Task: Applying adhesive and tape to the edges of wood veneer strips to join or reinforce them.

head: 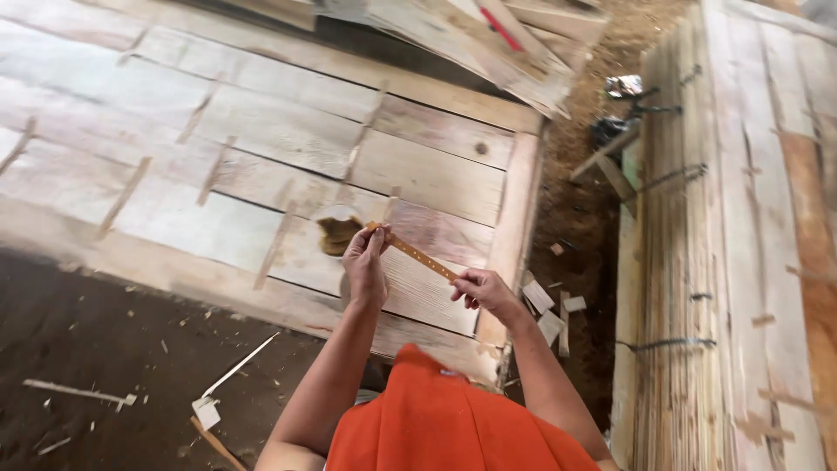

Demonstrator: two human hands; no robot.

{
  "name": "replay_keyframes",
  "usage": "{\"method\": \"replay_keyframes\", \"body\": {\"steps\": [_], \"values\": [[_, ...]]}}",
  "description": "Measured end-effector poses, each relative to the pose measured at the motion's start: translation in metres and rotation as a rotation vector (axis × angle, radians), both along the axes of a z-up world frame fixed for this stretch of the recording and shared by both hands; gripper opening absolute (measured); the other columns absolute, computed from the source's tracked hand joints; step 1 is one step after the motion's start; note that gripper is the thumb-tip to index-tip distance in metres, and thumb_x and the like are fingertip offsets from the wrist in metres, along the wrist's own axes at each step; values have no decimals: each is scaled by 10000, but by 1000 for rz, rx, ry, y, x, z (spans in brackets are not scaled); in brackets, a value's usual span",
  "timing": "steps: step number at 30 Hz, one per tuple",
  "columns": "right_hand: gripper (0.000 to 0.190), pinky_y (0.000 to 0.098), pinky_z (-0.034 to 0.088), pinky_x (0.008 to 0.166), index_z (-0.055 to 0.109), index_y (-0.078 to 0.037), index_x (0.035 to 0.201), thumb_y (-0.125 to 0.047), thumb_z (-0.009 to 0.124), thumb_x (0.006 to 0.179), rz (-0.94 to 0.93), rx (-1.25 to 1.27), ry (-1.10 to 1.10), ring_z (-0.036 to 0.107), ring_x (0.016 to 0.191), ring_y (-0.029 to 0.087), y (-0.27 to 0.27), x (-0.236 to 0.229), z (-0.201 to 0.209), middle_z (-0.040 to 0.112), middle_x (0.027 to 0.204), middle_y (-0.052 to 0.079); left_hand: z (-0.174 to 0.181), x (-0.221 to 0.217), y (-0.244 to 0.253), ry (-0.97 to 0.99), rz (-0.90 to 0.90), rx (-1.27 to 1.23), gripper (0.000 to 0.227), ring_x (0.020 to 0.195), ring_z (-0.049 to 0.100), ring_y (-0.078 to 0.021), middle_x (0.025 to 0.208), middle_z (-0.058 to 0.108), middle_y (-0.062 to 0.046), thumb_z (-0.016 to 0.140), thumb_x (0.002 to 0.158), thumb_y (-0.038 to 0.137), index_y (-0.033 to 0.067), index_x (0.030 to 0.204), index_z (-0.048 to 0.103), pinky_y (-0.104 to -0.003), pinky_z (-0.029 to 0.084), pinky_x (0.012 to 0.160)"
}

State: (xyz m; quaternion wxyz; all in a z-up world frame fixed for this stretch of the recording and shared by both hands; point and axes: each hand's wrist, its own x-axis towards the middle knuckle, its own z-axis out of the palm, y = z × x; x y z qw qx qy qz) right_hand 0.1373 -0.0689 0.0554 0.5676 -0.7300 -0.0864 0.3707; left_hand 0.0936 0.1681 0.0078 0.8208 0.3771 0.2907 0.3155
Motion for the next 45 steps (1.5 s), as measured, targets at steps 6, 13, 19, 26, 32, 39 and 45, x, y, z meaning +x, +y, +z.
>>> {"method": "replay_keyframes", "body": {"steps": [6,13,19,26,32,39,45], "values": [[299,206,562,511,716,-74,1139,-271,754,918,-97,-74,-45,681,551,109,65,47,-23,768,782,89,25,-27,59,54,128,74,176,929,713,-165,1039,752,-132,668,1008,136,14,1133,687,-330,571,910],[187,409,480,966,752,-108,1045,-126,659,884,-215,-343,-1328,631,1013,312,172,29,-70,707,1043,120,-16,-35,107,396,76,415,218,1195,670,-136,1175,765,44,584,1057,255,240,1212,736,-476,-165,1205],[891,683,71,1194,300,-128,1597,-453,684,861,422,-659,-1138,47,1552,415,264,-34,-84,174,1702,116,-16,-36,129,404,-30,421,228,1265,625,-165,1253,735,41,594,1043,215,209,1233,721,-503,-166,1214],[921,738,-1,1186,214,-105,1601,-407,668,859,592,-868,-1027,-76,1557,413,282,-39,-84,45,1714,114,-21,-28,147,453,-25,478,124,1061,723,-193,1051,800,1,696,983,204,178,1074,776,-429,4,1259],[854,727,-32,1190,302,-61,1564,-640,474,960,548,-833,-1076,-30,1563,409,281,-40,-82,118,1706,122,76,-25,193,356,110,605,124,950,772,-171,1008,799,-23,693,990,150,161,1072,784,-442,73,1246],[989,723,30,1177,403,-83,1532,-728,628,818,422,-675,-1115,-8,1561,437,275,-26,-81,127,1707,144,186,-31,186,-114,88,611,112,1095,716,-293,1080,738,-131,634,993,-12,51,1037,716,-474,432,1124],[435,447,384,1157,628,-104,1299,-125,717,874,-295,-8,-976,521,1341,329,217,6,26,604,1324,106,152,-26,116,-41,-248,652,128,1211,623,-273,1400,587,-152,732,898,-6,48,1012,752,-337,584,936]]}}
